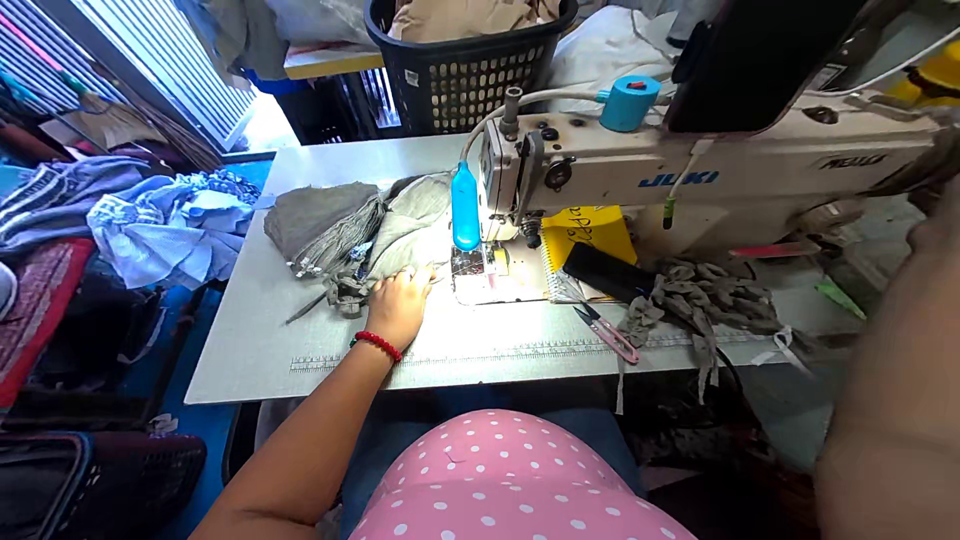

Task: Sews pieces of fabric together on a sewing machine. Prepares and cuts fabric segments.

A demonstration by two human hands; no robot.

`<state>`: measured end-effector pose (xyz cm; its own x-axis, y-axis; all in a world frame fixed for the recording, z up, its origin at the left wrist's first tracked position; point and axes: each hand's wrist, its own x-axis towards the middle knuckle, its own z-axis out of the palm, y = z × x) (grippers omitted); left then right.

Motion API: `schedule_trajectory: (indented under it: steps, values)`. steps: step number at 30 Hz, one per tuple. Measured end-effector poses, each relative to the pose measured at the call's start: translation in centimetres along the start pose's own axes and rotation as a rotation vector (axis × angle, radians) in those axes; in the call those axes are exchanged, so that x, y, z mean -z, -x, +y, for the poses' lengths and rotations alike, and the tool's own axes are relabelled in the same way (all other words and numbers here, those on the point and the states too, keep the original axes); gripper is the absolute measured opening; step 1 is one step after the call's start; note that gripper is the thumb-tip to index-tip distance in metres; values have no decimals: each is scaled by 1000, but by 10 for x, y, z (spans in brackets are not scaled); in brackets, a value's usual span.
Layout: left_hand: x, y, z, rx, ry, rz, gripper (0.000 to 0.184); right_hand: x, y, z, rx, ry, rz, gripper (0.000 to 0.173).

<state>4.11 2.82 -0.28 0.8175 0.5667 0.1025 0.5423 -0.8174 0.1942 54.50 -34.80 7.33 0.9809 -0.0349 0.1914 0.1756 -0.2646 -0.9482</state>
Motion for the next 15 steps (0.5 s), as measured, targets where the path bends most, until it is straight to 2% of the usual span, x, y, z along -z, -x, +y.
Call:
schedule_trajectory:
  steps: [2, 3, 5, 7, 10, 15]
  values:
    - [-1, -1, 0, 1, -15, -2, 27, -12, 0, -20, -87, 12, -56, 62]
    - [-1, -1, 1, 8, -17, -5, 27, -16, -6, -18, -68, 17, -76, 59]
    - [-1, -1, 1, 26, -22, -4, 26, -20, -7, -8, 33, -87, -100, 53]
    - [0, -1, 0, 46, -24, -7, 26, -27, 14, -5, 157, -301, -123, 46]
    - [3, 0, -3, 81, -23, -37, 26, -34, 37, -3, 248, -515, -181, 50]
    - [4, 7, -15, 112, 4, -15, 24, -34, 45, 2, 119, -860, -264, 46]
